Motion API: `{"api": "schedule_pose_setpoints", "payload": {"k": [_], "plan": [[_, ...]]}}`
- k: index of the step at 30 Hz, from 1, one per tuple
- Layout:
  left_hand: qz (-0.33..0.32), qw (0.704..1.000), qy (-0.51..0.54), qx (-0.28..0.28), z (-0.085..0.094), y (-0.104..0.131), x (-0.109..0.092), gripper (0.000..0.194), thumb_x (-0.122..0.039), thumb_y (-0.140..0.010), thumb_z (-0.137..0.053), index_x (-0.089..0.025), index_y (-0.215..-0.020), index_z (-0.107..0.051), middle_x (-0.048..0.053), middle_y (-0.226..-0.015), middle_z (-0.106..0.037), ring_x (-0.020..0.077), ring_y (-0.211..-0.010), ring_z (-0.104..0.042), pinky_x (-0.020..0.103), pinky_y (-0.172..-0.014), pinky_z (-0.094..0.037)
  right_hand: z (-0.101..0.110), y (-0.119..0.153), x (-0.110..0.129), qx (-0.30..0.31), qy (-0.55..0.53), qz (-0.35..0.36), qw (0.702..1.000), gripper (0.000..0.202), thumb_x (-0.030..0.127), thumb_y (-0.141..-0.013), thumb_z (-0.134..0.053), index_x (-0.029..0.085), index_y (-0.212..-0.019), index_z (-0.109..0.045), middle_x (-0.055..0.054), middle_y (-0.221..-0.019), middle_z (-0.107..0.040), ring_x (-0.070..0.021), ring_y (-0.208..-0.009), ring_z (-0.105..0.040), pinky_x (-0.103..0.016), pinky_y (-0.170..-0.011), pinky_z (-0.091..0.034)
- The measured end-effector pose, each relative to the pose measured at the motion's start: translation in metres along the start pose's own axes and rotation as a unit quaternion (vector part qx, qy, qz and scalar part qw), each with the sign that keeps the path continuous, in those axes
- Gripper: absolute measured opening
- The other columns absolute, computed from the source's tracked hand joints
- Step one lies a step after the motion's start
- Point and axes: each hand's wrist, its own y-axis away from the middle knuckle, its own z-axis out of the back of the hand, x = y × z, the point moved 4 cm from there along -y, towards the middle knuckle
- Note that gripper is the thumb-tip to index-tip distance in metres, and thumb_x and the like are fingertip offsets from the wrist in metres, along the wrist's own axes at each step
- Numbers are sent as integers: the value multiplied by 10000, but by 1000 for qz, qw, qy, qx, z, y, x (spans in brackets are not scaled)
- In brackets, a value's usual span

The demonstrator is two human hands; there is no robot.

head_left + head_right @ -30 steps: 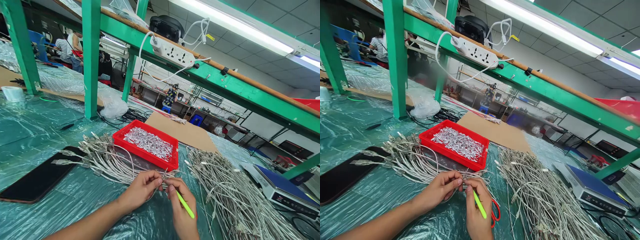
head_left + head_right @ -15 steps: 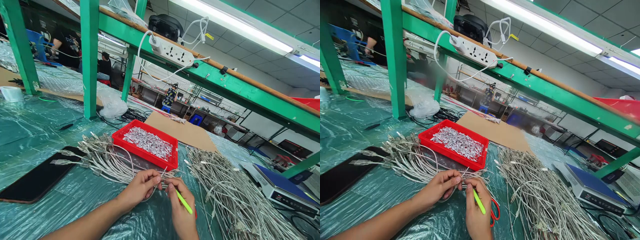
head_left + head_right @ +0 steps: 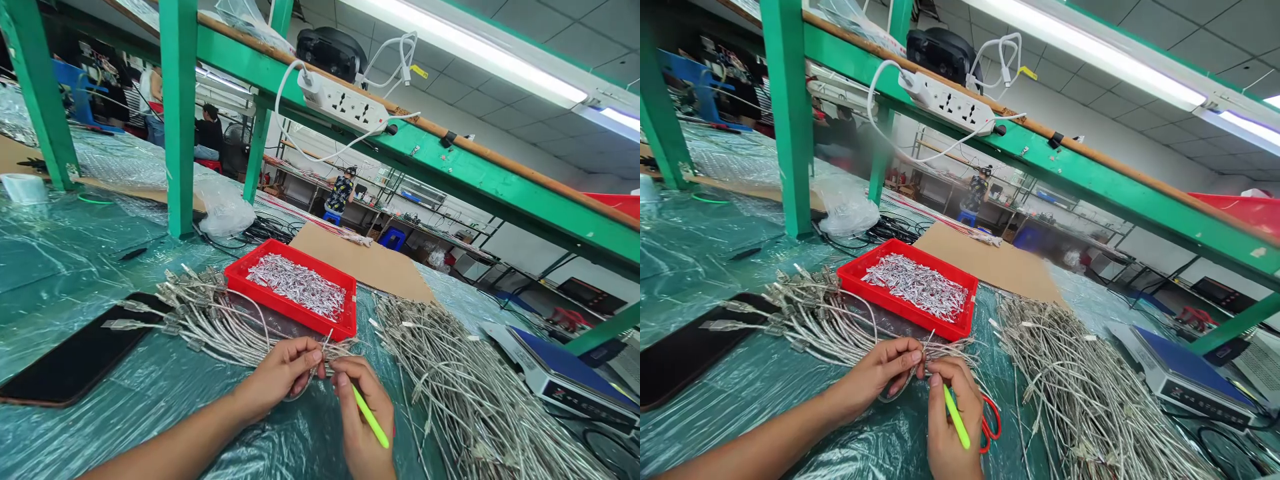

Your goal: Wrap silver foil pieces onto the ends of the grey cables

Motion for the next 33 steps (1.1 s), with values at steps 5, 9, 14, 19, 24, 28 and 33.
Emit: {"api": "schedule_pose_setpoints", "payload": {"k": [5, 9, 14, 19, 24, 28, 33], "plan": [[-1, 1000, -10, 27, -2, 0, -2, 372, -491, -847, -609, -126, -779, -619, 5, -693, -593, 40, -426, -355, 190, -422, -247, 0, -5, -12, -7, 5, -31, 999, 186, 295, -938, -505, 206, -972, -666, -71, -952, -670, -200, -853, -632, -322, -761, -512], [5, 1000, 5, 23, -2, 0, -2, 348, -472, -846, -616, -129, -787, -612, 23, -743, -632, 35, -423, -364, 184, -418, -255, 9, -10, -40, -62, -24, -153, 986, 317, 447, -888, -554, 165, -942, -688, -70, -811, -688, -190, -669, -624, -284, -576, -514], [8, 999, 34, -12, 3, 0, 2, 310, -440, -827, -651, -133, -824, -612, 9, -747, -623, 31, -419, -374, 174, -406, -268, 16, -12, -29, -85, -85, -136, 983, 273, 418, -876, -591, 167, -893, -697, -41, -736, -661, -156, -604, -582, -257, -570, -494], [20, 999, 37, -27, 6, -2, 3, 331, -409, -717, -761, -138, -856, -632, -46, -642, -543, 37, -406, -373, 173, -395, -271, 10, -10, -3, -37, -100, -68, 992, 210, 351, -910, -561, 189, -891, -693, -37, -760, -635, -157, -639, -581, -263, -602, -486], [16, 1000, 12, -13, 4, -2, 1, 387, -465, -752, -714, -111, -901, -667, 38, -761, -657, 44, -425, -408, 188, -418, -272, 4, -8, -1, 11, -112, -61, 992, 196, 317, -942, -517, 213, -907, -679, -29, -805, -636, -153, -684, -580, -256, -631, -475], [20, 1000, 6, -13, 4, -2, 2, 413, -478, -754, -708, -101, -918, -672, 50, -763, -661, 51, -434, -416, 193, -431, -276, 4, -8, -2, 10, -114, -61, 992, 187, 308, -946, -514, 215, -902, -669, -25, -813, -634, -149, -690, -572, -252, -637, -469], [25, 1000, 10, -14, 4, -2, 0, 430, -486, -753, -708, -100, -937, -666, 50, -753, -658, 51, -430, -408, 192, -430, -262, 3, -9, -3, 10, -113, -68, 991, 191, 311, -949, -511, 214, -892, -665, -20, -808, -631, -142, -683, -562, -247, -639, -462]]}}
